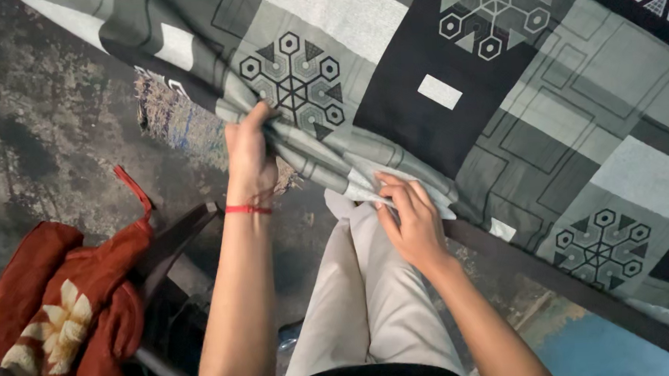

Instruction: The person spreads a patterned bedsheet over a mattress on a wooden bed frame, pulling and adjusting the fabric to align it with the mattress edges. They smooth the sheet with their hands and tuck the edges along the sides and corners of the bed.

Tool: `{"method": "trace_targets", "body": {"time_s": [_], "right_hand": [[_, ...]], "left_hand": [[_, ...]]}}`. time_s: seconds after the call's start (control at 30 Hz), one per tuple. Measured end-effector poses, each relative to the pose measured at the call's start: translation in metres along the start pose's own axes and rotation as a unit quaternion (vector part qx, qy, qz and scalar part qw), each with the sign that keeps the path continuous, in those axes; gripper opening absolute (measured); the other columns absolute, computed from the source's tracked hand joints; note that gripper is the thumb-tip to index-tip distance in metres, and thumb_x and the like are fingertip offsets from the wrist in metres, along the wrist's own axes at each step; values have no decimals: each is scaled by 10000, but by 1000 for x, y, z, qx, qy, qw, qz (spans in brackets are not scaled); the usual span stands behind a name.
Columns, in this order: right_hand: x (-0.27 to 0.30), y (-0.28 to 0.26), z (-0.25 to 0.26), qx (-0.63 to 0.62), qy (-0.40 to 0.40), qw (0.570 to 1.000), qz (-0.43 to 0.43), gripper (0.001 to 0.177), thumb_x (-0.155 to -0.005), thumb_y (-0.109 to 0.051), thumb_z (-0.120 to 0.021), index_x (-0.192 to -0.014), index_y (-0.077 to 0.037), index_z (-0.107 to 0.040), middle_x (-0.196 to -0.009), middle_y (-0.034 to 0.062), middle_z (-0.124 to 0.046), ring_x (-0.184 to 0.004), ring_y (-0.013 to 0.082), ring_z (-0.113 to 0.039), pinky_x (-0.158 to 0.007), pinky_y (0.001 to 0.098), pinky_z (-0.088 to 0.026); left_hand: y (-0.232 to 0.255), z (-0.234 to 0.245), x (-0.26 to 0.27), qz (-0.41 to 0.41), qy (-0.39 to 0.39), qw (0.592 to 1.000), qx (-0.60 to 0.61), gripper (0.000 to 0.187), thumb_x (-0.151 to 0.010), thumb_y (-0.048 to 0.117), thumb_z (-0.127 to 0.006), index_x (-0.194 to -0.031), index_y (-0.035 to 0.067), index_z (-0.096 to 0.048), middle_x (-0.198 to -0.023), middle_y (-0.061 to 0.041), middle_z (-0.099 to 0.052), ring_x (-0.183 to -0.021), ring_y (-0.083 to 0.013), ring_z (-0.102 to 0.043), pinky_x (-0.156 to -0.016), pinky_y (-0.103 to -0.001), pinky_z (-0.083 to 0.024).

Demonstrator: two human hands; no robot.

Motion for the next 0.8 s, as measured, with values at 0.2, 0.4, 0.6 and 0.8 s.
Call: {"method": "trace_targets", "body": {"time_s": [0.2,0.4,0.6,0.8], "right_hand": [[-7,-5,5,-3,-35,999,-1,160,-928,-66,-682,-1073,-41,-617,-1380,143,-677,-1127,341,-662,-918,426,-535],[-9,-15,-9,83,-76,994,-6,566,-990,-238,-626,-1481,-6,-467,-1545,229,-496,-1420,431,-473,-1149,486,-389],[-21,-6,-31,135,-120,982,-53,769,-997,-404,-571,-1591,1,-298,-1599,266,-361,-1453,461,-363,-1130,565,-285],[-45,25,-44,73,-114,979,-151,625,-1076,-461,-507,-1475,19,-471,-1336,298,-615,-1261,468,-571,-1057,507,-458]], "left_hand": [[3,6,3,45,-27,994,91,196,-807,-21,-628,-1002,-11,-625,-878,-66,-658,-839,-215,-631,-815,-373,-539],[-9,10,-13,83,-74,971,211,156,-774,-24,-592,-923,-28,-641,-934,-105,-690,-918,-246,-634,-956,-398,-518],[-34,24,-47,64,-97,946,301,259,-704,31,-558,-926,-31,-675,-979,-141,-738,-991,-277,-669,-974,-419,-544],[-71,17,-109,67,-193,909,364,327,-1009,328,-586,-1114,39,-696,-1083,-128,-718,-1003,-308,-637,-885,-469,-563]]}}
Point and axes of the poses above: each hand's wrist, its own x-axis away from the middle knuckle, its own z-axis out of the back of the hand, y = z × x, the point moved 3 cm from there along -x, towards the middle knuckle
